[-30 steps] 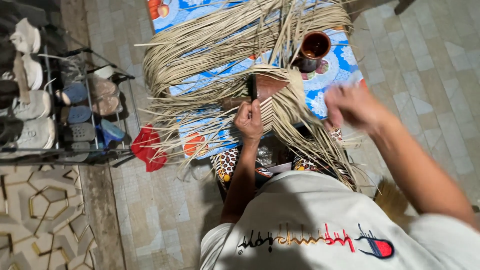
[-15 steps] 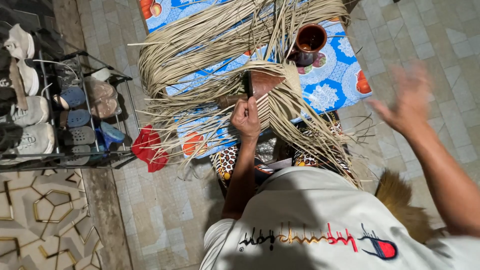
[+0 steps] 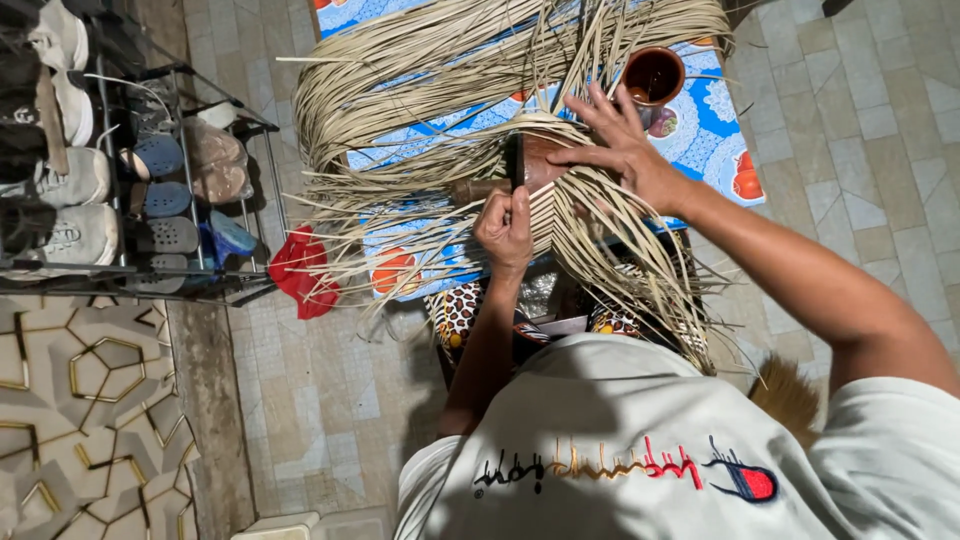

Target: The person weaves thin straw fibers together around a circular base with their hands, using a small wooden tool to tuck the strands into place.

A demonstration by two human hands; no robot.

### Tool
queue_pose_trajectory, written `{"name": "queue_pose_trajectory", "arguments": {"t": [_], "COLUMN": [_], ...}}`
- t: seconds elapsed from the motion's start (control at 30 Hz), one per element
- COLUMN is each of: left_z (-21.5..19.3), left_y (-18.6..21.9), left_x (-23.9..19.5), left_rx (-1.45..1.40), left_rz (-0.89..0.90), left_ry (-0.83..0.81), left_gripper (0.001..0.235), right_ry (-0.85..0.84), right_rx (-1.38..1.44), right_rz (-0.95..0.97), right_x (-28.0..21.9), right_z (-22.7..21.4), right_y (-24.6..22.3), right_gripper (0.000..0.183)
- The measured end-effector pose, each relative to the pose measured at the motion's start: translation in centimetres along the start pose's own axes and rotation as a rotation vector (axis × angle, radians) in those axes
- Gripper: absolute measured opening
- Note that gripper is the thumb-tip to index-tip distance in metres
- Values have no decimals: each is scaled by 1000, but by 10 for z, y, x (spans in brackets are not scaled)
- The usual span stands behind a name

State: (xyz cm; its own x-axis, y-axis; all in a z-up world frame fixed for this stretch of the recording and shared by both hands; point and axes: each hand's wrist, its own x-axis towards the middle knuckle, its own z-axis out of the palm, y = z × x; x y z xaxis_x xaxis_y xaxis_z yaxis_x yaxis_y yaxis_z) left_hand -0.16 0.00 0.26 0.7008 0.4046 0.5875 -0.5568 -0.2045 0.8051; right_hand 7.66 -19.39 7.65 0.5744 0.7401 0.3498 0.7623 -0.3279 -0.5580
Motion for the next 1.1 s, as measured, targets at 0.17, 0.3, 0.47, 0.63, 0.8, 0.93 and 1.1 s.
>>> {"name": "queue_pose_trajectory", "arguments": {"t": [0.17,0.3,0.47,0.63,0.8,0.93,1.1], "left_z": [0,-1,-1,-4,-10,-32,-41], "left_y": [-6,-2,-9,-14,-10,-25,-7], "left_x": [-3,-3,-9,-14,-11,-2,11], "left_rx": [17,24,59,208,307,301,411], "left_rz": [15,-29,-15,45,146,332,313], "left_ry": [3,24,56,45,-22,-353,-565], "left_gripper": [38,39,37,30,26,42,49], "right_ry": [209,208,262,260,242,260,302], "right_rx": [48,-66,-341,-424,-465,-490,-482], "right_rz": [89,185,-182,-253,-231,-247,-250], "right_x": [-10,-26,-21,-22,-28,-27,-28], "right_z": [26,25,13,9,10,9,16], "right_y": [5,-5,-7,-14,-16,-17,-9], "right_gripper": [51,31,48,49,59,51,56]}}
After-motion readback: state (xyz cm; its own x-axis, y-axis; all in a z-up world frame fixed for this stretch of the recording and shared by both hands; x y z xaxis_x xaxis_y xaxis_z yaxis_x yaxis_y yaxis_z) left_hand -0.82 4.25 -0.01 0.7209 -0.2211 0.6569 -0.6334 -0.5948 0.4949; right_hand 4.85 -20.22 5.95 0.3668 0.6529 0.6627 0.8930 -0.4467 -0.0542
